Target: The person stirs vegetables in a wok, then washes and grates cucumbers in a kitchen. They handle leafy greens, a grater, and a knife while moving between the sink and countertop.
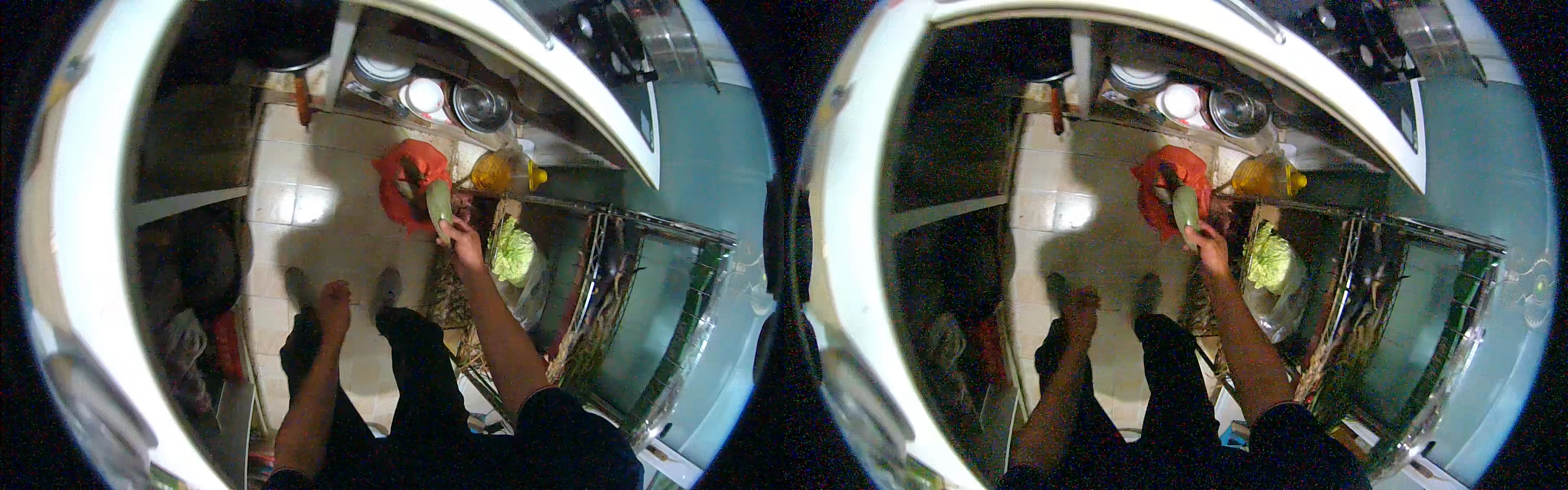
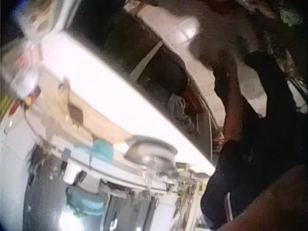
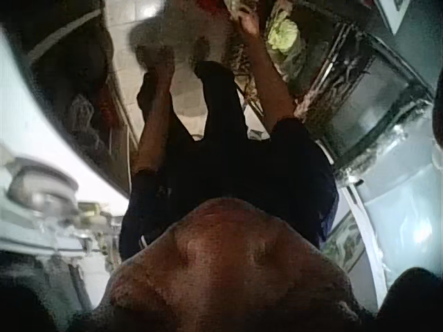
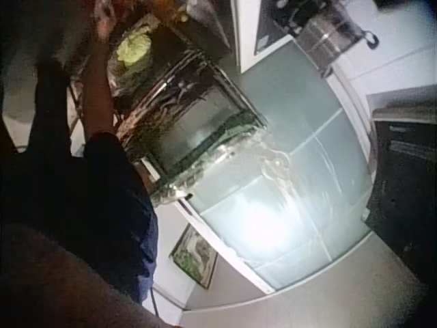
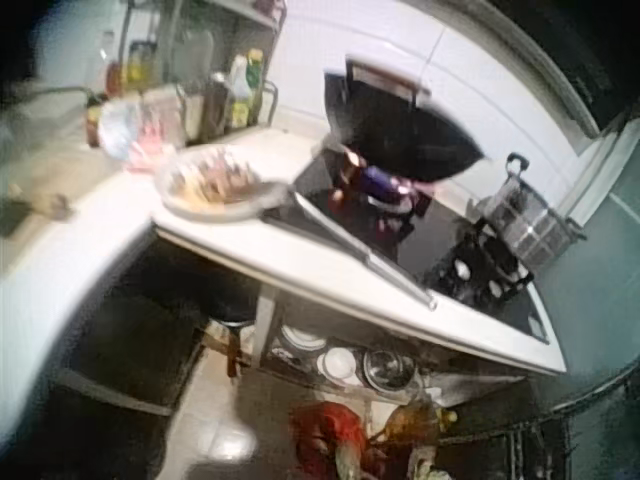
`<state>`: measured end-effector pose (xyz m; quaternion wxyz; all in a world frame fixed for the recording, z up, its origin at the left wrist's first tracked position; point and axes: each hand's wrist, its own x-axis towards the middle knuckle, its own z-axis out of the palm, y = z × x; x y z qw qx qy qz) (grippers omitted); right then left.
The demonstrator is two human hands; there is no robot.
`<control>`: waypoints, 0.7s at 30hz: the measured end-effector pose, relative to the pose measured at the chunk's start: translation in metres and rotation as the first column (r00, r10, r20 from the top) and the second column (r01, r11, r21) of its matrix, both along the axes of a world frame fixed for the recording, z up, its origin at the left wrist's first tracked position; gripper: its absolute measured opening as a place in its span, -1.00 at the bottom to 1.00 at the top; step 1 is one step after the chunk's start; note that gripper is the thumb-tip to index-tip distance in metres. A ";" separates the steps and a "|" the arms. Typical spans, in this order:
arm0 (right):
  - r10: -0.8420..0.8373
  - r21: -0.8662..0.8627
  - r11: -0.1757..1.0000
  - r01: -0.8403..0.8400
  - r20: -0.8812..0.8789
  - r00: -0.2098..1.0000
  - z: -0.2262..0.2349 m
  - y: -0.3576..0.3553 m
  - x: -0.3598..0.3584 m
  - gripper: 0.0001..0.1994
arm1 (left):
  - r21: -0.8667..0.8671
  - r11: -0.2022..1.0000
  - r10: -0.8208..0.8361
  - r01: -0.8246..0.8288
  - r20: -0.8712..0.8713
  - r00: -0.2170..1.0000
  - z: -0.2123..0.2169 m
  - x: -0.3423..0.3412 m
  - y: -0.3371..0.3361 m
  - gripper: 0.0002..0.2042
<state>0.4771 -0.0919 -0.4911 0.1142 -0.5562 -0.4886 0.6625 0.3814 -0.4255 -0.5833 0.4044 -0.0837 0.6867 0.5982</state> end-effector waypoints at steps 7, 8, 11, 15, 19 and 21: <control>-0.126 -0.413 0.903 -0.114 -0.512 0.850 0.258 -0.131 -0.013 -0.45 | 0.035 0.997 -0.071 0.072 -0.021 0.997 0.240 0.010 0.006 -0.81; -0.071 -0.397 0.898 -0.187 -0.553 0.830 0.296 -0.144 -0.018 -0.42 | 0.066 0.995 -0.073 0.074 -0.023 0.997 0.276 0.008 -0.001 -0.80; 0.065 -0.354 0.862 -0.363 -0.633 0.771 0.401 -0.175 -0.034 -0.32 | 0.071 0.982 -0.165 0.175 -0.135 0.977 0.372 -0.004 -0.038 -0.74; 0.470 -0.120 0.749 -0.651 -0.597 0.651 0.496 -0.213 -0.064 -0.30 | 0.046 0.995 -0.077 0.087 -0.189 0.979 0.461 0.001 -0.105 -0.71; 0.516 -0.056 0.478 -0.877 -0.790 0.331 0.529 -0.278 -0.090 -0.24 | -0.099 0.983 0.115 -0.153 -0.314 0.943 0.523 0.019 -0.209 -0.69; 0.565 -0.090 0.357 -0.930 -0.772 0.292 0.529 -0.324 -0.089 -0.24 | -0.117 0.936 0.279 -0.331 -0.325 0.904 0.534 0.059 -0.262 -0.67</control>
